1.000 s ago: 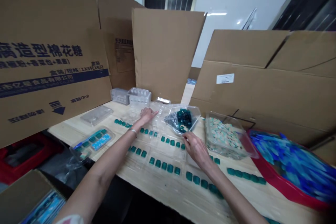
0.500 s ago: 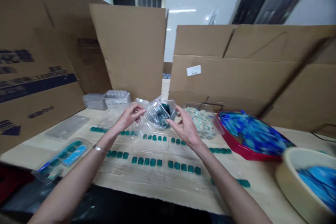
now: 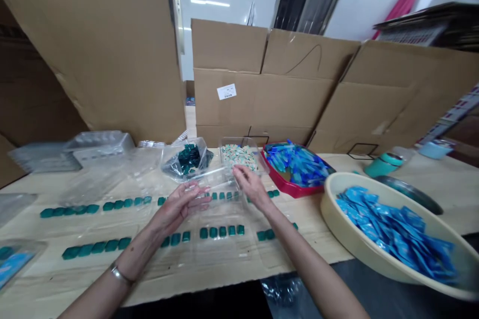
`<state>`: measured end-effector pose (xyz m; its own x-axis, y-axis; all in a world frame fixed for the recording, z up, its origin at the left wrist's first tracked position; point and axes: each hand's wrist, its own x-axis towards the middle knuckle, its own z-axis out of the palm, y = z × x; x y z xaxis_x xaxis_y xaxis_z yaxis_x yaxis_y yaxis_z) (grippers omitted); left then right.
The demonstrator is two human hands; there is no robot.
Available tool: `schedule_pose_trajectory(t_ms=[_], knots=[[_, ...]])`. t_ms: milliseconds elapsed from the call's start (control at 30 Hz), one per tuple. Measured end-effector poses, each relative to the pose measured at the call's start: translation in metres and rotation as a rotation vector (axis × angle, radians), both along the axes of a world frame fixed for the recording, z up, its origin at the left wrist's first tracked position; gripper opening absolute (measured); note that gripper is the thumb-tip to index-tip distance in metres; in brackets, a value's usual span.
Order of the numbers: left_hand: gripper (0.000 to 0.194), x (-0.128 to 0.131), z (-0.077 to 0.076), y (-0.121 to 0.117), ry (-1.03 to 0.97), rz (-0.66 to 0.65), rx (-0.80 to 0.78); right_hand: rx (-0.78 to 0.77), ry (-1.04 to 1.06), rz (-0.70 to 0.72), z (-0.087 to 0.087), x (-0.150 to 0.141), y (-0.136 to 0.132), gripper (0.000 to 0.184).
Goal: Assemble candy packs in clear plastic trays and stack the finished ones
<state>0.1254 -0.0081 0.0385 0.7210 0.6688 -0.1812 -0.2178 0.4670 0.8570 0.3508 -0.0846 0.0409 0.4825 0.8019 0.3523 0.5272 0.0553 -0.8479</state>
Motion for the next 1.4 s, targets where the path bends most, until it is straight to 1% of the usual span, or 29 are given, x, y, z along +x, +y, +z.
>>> schedule_pose_trajectory(t_ms=[67, 100, 133, 200, 267, 333, 467, 567, 633, 833, 1000, 1100, 1200, 1300, 1400], knots=[[0.032, 0.007, 0.002, 0.0, 0.021, -0.069, -0.01, 0.055, -0.275, -0.158, 0.007, 0.041, 0.005, 0.026], [0.032, 0.01, 0.004, 0.0, 0.023, -0.115, -0.013, 0.033, -0.374, -0.232, 0.01, 0.062, 0.009, 0.023], [0.033, 0.012, 0.005, 0.001, 0.025, -0.156, -0.016, -0.028, -0.464, -0.296, 0.014, 0.082, 0.015, 0.023], [0.035, 0.015, 0.005, 0.0, 0.031, -0.203, -0.026, -0.221, -0.655, -0.363, 0.019, 0.114, 0.029, 0.027], [0.036, 0.016, 0.002, -0.001, 0.043, -0.209, -0.044, -0.405, -0.82, -0.353, 0.02, 0.134, 0.048, 0.03], [0.035, 0.016, -0.004, -0.001, 0.049, -0.218, -0.071, -0.515, -0.918, -0.304, 0.019, 0.143, 0.069, 0.029], [0.035, 0.012, -0.015, -0.001, 0.058, -0.255, -0.125, -0.616, -1.009, -0.213, 0.01, 0.148, 0.111, 0.024], [0.035, 0.01, -0.017, -0.001, 0.076, -0.276, -0.143, -0.668, -1.069, -0.178, 0.003, 0.15, 0.134, 0.026], [0.035, 0.01, -0.017, -0.001, 0.089, -0.276, -0.151, -0.69, -1.097, -0.16, -0.001, 0.152, 0.144, 0.027], [0.035, 0.011, -0.014, -0.001, 0.081, -0.291, -0.162, -0.697, -1.11, -0.104, -0.012, 0.161, 0.157, 0.024], [0.035, 0.013, -0.015, 0.0, 0.102, -0.294, -0.164, -0.65, -1.019, -0.019, -0.013, 0.169, 0.157, 0.022], [0.036, 0.013, -0.017, 0.001, 0.107, -0.3, -0.16, -0.6, -0.916, 0.008, -0.008, 0.177, 0.153, 0.017], [0.038, 0.013, -0.019, 0.001, 0.1, -0.295, -0.166, -0.554, -0.781, 0.043, 0.001, 0.187, 0.148, 0.014], [0.038, 0.012, -0.021, 0.001, 0.114, -0.305, -0.169, -0.541, -0.641, 0.132, 0.01, 0.193, 0.143, 0.018], [0.037, 0.012, -0.023, 0.001, 0.121, -0.324, -0.155, -0.553, -0.531, 0.25, 0.014, 0.189, 0.138, 0.019]])
